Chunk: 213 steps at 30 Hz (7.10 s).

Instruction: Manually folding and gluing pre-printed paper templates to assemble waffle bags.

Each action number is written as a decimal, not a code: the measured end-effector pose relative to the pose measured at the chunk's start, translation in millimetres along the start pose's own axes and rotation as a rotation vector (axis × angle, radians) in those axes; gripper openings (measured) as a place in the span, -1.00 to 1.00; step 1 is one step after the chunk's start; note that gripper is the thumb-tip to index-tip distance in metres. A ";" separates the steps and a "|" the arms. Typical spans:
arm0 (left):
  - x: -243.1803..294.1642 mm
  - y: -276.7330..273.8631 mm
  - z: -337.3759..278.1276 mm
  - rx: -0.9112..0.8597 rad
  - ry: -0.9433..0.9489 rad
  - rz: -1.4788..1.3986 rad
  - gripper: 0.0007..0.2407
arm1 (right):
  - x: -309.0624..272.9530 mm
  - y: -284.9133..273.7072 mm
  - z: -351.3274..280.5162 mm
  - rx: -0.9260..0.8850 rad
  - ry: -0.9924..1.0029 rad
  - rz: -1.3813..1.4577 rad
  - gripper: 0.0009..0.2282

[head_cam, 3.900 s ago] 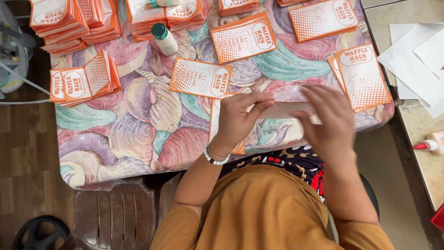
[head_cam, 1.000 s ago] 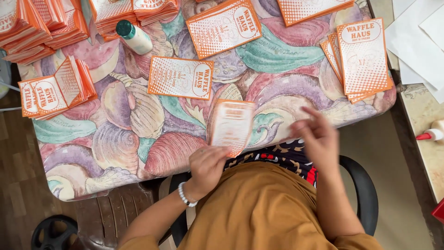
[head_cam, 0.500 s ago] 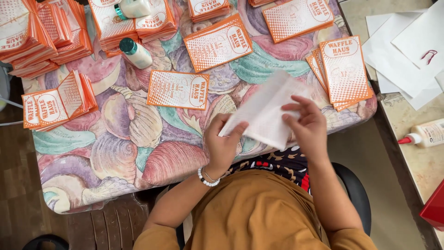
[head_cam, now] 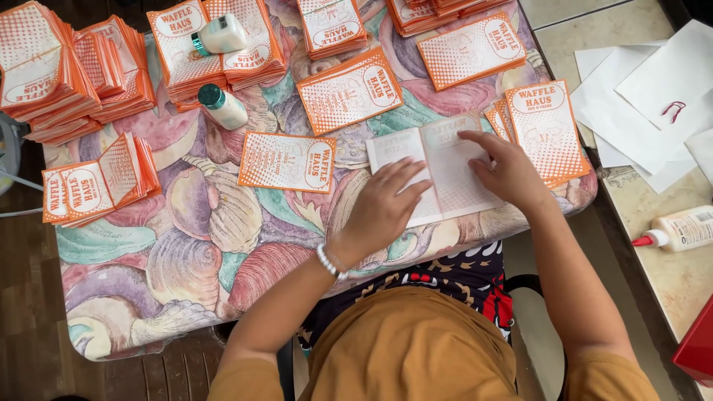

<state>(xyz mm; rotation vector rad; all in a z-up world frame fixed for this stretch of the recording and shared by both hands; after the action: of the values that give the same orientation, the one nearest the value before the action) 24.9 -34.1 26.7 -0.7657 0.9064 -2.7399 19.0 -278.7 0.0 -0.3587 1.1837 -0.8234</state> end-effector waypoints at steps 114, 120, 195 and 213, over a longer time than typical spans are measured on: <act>-85.4 60.3 -7.0 -0.671 0.183 -0.192 -0.17 | -39.0 39.8 -139.7 0.779 0.027 0.218 -0.54; -84.8 59.8 -6.3 -0.669 0.185 -0.193 -0.17 | -31.8 42.2 -145.9 0.804 0.027 0.262 -0.51; -27.5 3.8 -21.4 -0.526 0.441 0.210 -0.54 | 26.2 -59.2 -156.3 1.041 0.289 0.405 -0.64; -56.7 53.3 -46.6 -0.543 0.143 -0.041 -0.50 | -66.6 43.0 -144.7 0.596 0.032 0.359 -0.67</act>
<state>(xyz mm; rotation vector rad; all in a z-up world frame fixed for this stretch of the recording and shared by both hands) 48.9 -36.2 -60.8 -0.6683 1.7208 -2.6246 -106.6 -177.9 -36.0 0.3482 0.9385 -0.8222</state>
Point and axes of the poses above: each hand's wrist, its own z-axis towards the middle knuckle, its own y-axis out of the palm, x = y × z, the point moved 5 cm from there along z, towards the middle knuckle, and after that the axes turned 13 degrees about x, right-handed, at the moved point
